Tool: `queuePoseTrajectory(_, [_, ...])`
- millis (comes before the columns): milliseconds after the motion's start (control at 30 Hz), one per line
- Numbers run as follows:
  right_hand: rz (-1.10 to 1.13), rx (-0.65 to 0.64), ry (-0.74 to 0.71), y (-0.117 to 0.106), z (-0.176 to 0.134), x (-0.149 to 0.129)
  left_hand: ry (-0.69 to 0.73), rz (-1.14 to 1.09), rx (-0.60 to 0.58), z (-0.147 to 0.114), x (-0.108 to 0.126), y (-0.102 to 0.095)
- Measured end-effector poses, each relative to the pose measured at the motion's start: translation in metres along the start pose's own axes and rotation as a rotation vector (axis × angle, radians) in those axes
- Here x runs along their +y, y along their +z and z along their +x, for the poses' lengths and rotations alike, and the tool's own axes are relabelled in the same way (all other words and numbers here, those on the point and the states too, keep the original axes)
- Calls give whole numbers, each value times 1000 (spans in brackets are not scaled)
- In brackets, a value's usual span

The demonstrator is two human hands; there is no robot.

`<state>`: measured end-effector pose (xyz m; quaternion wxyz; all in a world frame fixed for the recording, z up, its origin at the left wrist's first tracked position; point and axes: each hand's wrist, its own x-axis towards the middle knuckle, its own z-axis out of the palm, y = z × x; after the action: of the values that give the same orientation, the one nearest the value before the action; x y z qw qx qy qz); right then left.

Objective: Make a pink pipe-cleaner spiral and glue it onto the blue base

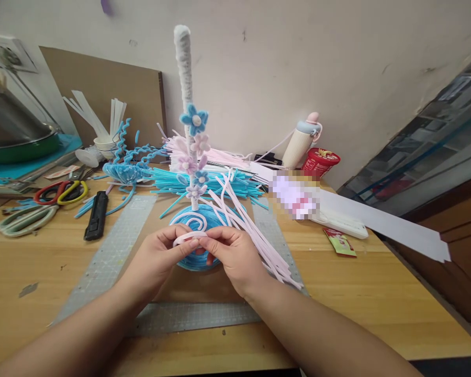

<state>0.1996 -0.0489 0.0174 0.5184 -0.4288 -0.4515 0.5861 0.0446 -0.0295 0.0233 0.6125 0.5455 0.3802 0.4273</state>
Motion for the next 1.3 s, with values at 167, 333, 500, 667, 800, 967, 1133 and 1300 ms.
queuePoseTrajectory(167, [-141, -3, 16, -6, 2, -4, -23, 191, -44, 2, 5, -5])
queuePoseTrajectory(333, [-182, -30, 80, -10, 4, -4, 7, 275, -44, 5, 8, -9])
queuePoseTrajectory(500, [-170, 22, 86, -8, 4, -4, -85, 219, -61, 7, 6, -13])
queuePoseTrajectory(667, [-139, 71, 70, -4, 2, -2, -162, 88, -69, 7, 6, -14])
queuePoseTrajectory(800, [-106, 87, 57, -3, 1, -3, -169, 120, -46, 7, 5, -12])
queuePoseTrajectory(967, [-64, 127, 6, 1, 0, 0, -214, 105, -48, 6, 2, -9])
queuePoseTrajectory(1133, [-51, 138, -36, 3, -2, 5, -164, 118, -5, 5, -3, -6])
queuePoseTrajectory(1300, [-74, 117, -69, 1, -1, 4, -138, 93, -11, 4, -3, -4])
